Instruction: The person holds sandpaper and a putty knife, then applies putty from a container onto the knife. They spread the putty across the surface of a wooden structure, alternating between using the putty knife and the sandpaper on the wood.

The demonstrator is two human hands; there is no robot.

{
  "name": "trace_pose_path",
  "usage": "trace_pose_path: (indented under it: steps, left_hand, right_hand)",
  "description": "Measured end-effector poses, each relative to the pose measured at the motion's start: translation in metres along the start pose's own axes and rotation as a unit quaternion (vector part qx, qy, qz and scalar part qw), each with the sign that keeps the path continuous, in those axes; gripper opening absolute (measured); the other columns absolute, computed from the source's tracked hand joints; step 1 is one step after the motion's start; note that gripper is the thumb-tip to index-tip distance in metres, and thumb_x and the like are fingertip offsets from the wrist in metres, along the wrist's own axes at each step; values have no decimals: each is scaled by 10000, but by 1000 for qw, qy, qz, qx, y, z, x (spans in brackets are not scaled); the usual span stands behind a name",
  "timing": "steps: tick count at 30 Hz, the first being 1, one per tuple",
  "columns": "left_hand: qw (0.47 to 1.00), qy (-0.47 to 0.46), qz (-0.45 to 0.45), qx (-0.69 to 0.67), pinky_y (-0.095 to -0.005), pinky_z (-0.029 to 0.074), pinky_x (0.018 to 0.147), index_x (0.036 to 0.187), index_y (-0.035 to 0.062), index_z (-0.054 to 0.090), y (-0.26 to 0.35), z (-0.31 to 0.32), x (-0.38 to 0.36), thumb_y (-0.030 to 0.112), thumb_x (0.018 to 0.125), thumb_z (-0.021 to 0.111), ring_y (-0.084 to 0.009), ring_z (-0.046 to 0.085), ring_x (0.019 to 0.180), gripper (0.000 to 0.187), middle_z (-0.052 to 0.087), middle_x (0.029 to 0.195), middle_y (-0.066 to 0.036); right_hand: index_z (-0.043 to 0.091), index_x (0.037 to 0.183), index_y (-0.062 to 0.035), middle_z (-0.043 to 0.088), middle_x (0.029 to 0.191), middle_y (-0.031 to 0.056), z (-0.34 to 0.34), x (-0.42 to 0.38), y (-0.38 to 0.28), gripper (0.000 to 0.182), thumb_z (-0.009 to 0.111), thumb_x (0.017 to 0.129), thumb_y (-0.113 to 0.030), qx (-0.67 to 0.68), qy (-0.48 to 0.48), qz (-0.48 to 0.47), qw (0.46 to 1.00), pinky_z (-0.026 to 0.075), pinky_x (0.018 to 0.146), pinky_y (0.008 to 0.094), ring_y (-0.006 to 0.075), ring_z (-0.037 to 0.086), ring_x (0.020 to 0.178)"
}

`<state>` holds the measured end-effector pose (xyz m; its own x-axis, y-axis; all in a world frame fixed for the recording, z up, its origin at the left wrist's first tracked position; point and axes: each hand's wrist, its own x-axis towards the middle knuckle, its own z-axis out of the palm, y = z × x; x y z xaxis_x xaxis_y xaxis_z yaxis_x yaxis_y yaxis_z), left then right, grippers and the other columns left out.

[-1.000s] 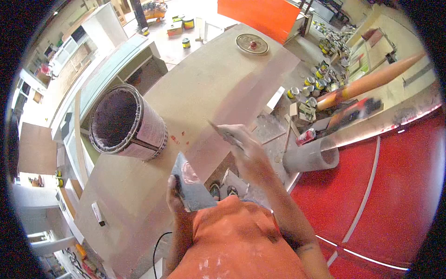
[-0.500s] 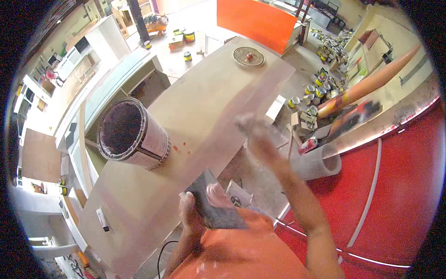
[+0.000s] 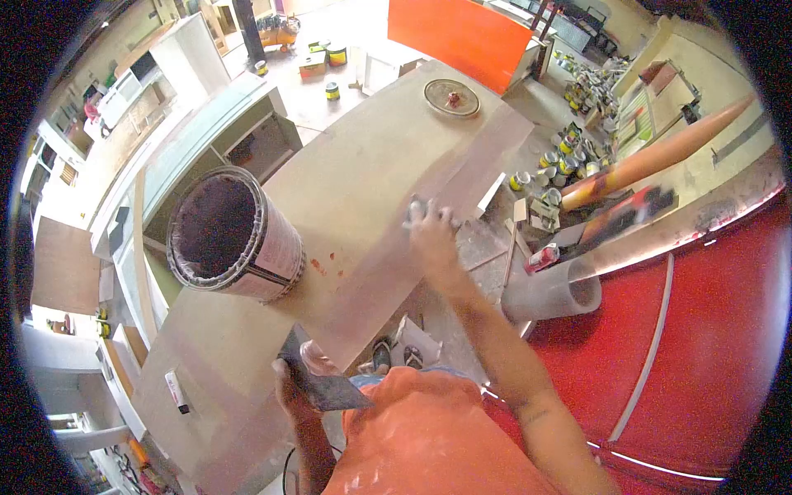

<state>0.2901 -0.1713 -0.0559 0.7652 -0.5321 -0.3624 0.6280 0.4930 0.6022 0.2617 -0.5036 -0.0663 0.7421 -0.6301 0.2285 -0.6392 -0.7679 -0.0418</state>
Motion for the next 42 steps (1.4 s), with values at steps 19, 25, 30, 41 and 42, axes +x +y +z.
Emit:
trace_pose_path:
  steps: [19, 25, 30, 41, 42]
  left_hand:
    - [973, -73, -151, -159, -378, 470, 931, 1193, 13, 539, -28, 110, 23, 318, 1000, 447, -202, 596, 1013, 373, 611, 1105, -101]
    - [990, -75, -122, 5, -353, 501, 869, 1158, 5, 534, -12, 129, 14, 323, 961, 506, -188, 613, 966, 375, 621, 1047, -90]
    - [991, -19, -22, 134, -381, 534, 765, 1148, 32, 539, -20, 126, 21, 477, 961, 455, -209, 624, 887, 490, 615, 1022, -110]
    - [792, -313, 184, 491, -374, 523, 632, 1336, 26, 443, -6, 143, 18, 337, 1002, 444, -252, 664, 679, 456, 644, 862, -195]
    - [761, -344, 174, 522, -390, 529, 665, 1337, 56, 452, -7, 140, 22, 311, 988, 481, -296, 675, 723, 434, 655, 913, -191]
  right_hand:
    - [612, 1061, 8, 582, 1110, 147, -133, -110, -61, 248, 603, 815, -15, 699, 285, -251, 606, 459, 896, 326, 247, 575, 1029]
    - [540, 1189, -14, 592, 1133, 131, -110, -115, -3, 350, 575, 841, -12, 433, 129, -127, 883, 422, 974, 378, 231, 585, 1043]
    - [558, 1176, -49, 607, 1088, 78, -140, -144, 10, 353, 612, 829, -84, 830, 211, 292, 426, 492, 906, 354, 201, 603, 978]
    - [553, 1097, -13, 603, 988, 71, -167, -144, -42, 297, 585, 809, -73, 775, 116, 369, 499, 512, 801, 322, 168, 599, 837]
    - [560, 1102, -33, 609, 984, 70, -168, -140, -38, 300, 600, 812, -95, 774, 112, 353, 514, 511, 774, 323, 165, 603, 837]
